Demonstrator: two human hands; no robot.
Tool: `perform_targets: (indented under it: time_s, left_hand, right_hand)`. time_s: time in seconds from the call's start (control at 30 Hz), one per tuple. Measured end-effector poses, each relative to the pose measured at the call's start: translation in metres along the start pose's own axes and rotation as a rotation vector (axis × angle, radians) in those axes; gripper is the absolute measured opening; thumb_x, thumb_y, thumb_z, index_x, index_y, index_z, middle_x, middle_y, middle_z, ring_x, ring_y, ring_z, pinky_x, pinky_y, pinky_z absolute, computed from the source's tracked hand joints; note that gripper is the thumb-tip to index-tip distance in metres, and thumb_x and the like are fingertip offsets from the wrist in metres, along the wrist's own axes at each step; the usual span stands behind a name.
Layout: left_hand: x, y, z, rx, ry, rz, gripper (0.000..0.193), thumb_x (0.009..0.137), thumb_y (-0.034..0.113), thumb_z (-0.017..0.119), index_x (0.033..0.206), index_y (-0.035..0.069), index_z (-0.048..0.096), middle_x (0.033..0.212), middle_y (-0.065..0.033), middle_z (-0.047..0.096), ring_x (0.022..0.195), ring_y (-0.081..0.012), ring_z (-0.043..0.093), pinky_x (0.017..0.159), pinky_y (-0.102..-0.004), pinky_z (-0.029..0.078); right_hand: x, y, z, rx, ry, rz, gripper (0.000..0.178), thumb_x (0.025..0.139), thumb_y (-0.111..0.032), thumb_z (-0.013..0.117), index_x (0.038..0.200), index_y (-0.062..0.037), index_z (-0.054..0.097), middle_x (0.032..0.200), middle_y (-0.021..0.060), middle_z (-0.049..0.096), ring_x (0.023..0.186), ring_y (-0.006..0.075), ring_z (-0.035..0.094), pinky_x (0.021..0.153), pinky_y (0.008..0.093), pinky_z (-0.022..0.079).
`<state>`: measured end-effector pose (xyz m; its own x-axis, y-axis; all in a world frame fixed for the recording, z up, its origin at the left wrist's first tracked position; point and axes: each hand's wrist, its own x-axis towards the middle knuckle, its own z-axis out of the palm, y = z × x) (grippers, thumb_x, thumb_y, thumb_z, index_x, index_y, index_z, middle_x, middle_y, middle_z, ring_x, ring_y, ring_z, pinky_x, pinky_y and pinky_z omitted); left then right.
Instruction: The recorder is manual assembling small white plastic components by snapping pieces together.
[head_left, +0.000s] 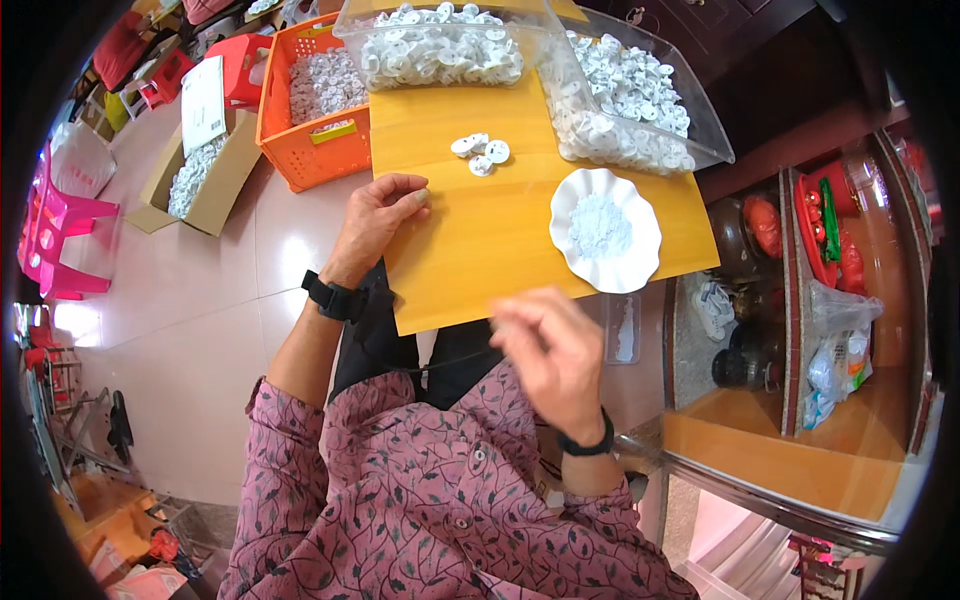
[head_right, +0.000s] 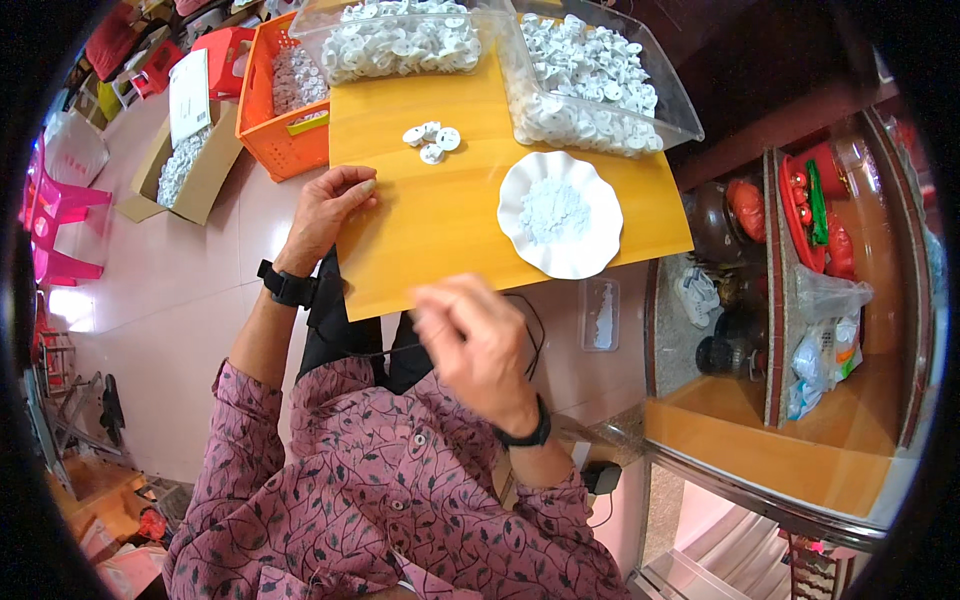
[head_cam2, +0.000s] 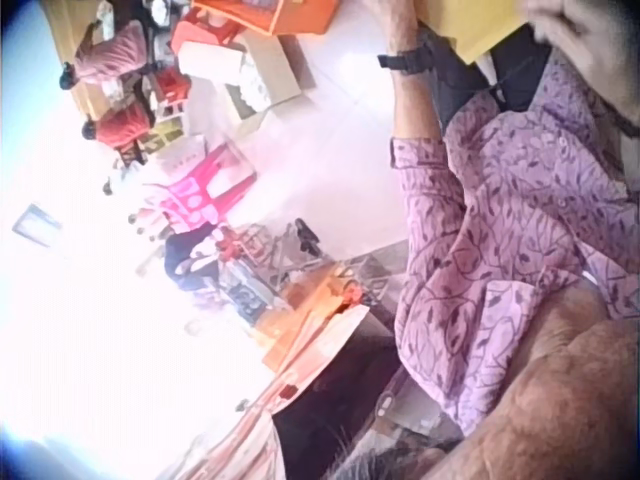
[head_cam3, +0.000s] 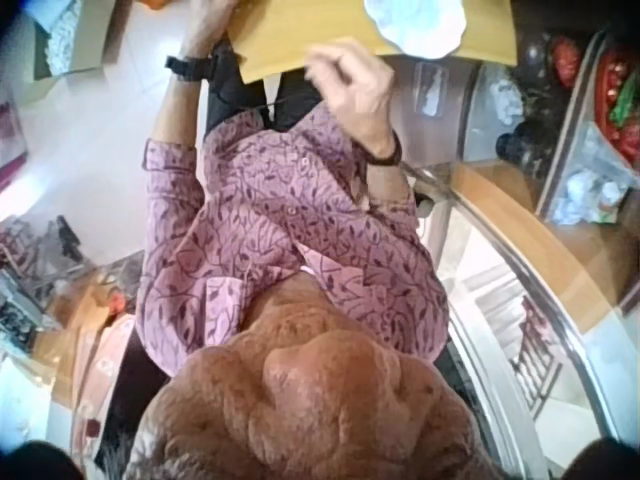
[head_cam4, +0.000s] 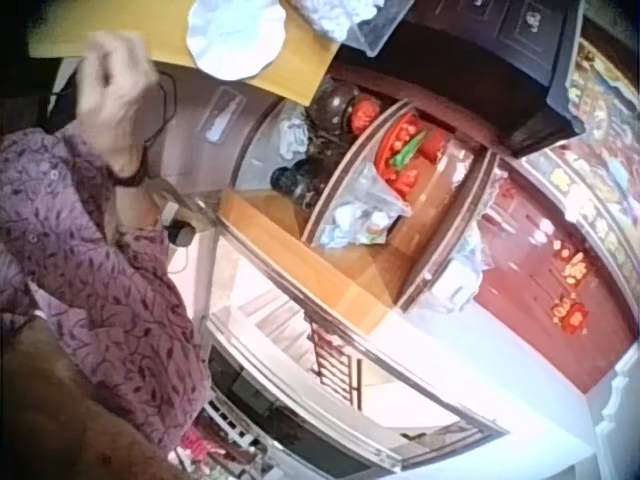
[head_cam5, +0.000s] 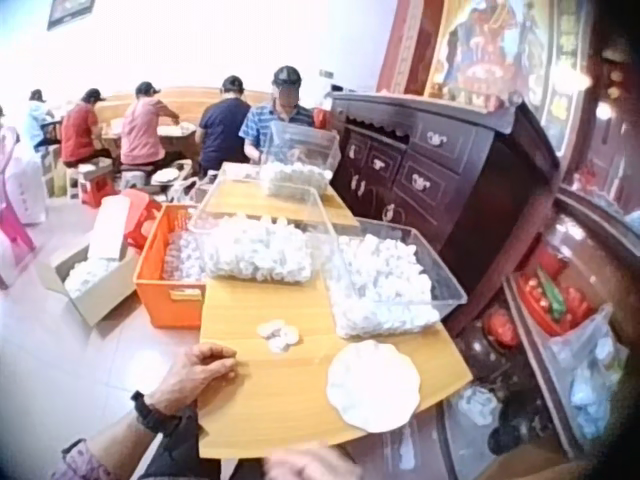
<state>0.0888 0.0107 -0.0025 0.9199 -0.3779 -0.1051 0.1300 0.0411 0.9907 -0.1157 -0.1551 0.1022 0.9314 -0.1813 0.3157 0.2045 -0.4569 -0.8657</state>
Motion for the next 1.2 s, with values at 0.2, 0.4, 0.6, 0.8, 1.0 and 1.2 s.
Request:
perform_targets:
  time_s: [0.2, 0.4, 0.6, 0.8, 1.0, 1.2]
  left_hand:
    - [0.006, -0.005, 0.001, 0.03, -0.056, 0.012, 0.026, 0.096, 0.011, 0.065, 0.117, -0.004, 0.063, 0.099, -0.0058, 0.067, 0.087, -0.0094, 0.065, 0.078, -0.021, 0.054]
    - [0.039, 0.018, 0.008, 0.337, -0.03, 0.012, 0.032, 0.093, 0.016, 0.069, 0.113, -0.008, 0.064, 0.09, -0.0076, 0.069, 0.077, -0.0117, 0.066, 0.069, -0.0241, 0.055]
    - [0.084, 0.011, 0.027, 0.774, 0.018, 0.5, 0.043, 0.084, 0.02, 0.073, 0.12, -0.002, 0.065, 0.104, -0.0144, 0.068, 0.086, -0.0211, 0.067, 0.076, -0.033, 0.055]
    - [0.088, 0.02, 0.044, 0.921, -0.142, 0.364, 0.039, 0.078, 0.017, 0.075, 0.114, 0.003, 0.07, 0.107, -0.0175, 0.067, 0.091, -0.0285, 0.067, 0.081, -0.0361, 0.054]
    - [0.067, 0.01, 0.04, 0.824, -0.148, 0.398, 0.029, 0.077, 0.012, 0.074, 0.104, 0.003, 0.074, 0.1, -0.0178, 0.067, 0.087, -0.0291, 0.068, 0.079, -0.0355, 0.054]
    - [0.029, 0.009, 0.043, 0.779, -0.193, 0.404, 0.025, 0.077, 0.008, 0.072, 0.101, -0.001, 0.073, 0.095, -0.0184, 0.067, 0.082, -0.0285, 0.068, 0.075, -0.0342, 0.055]
  right_hand:
    - [0.002, 0.072, -0.028, -0.372, 0.205, 0.06, 0.016, 0.087, 0.005, 0.062, 0.101, 0.0025, 0.068, 0.094, 0.0145, 0.065, 0.084, 0.0279, 0.066, 0.072, 0.0349, 0.052]
    - [0.01, 0.094, -0.044, -0.704, 0.173, 0.029, 0.029, 0.086, -0.006, 0.067, 0.114, -0.0013, 0.066, 0.112, 0.0148, 0.062, 0.106, 0.0327, 0.058, 0.091, 0.044, 0.044]
    - [0.02, 0.109, -0.037, -0.809, 0.076, 0.059, 0.047, 0.085, -0.016, 0.071, 0.127, -0.0005, 0.059, 0.122, 0.0149, 0.058, 0.115, 0.0323, 0.053, 0.094, 0.0478, 0.041]
    - [0.023, 0.124, -0.033, -0.901, 0.062, 0.04, 0.046, 0.084, -0.016, 0.072, 0.125, 0.0013, 0.059, 0.125, 0.0148, 0.057, 0.116, 0.0341, 0.051, 0.095, 0.0483, 0.04]
    - [0.029, 0.117, -0.03, -0.721, 0.08, 0.005, 0.029, 0.081, 0.001, 0.069, 0.109, 0.004, 0.063, 0.117, 0.0163, 0.06, 0.108, 0.0355, 0.054, 0.094, 0.0429, 0.045]
    - [0.037, 0.115, -0.014, -0.625, 0.146, -0.113, 0.025, 0.079, 0.01, 0.066, 0.103, 0.0041, 0.066, 0.108, 0.0167, 0.064, 0.104, 0.0346, 0.059, 0.09, 0.0404, 0.05]
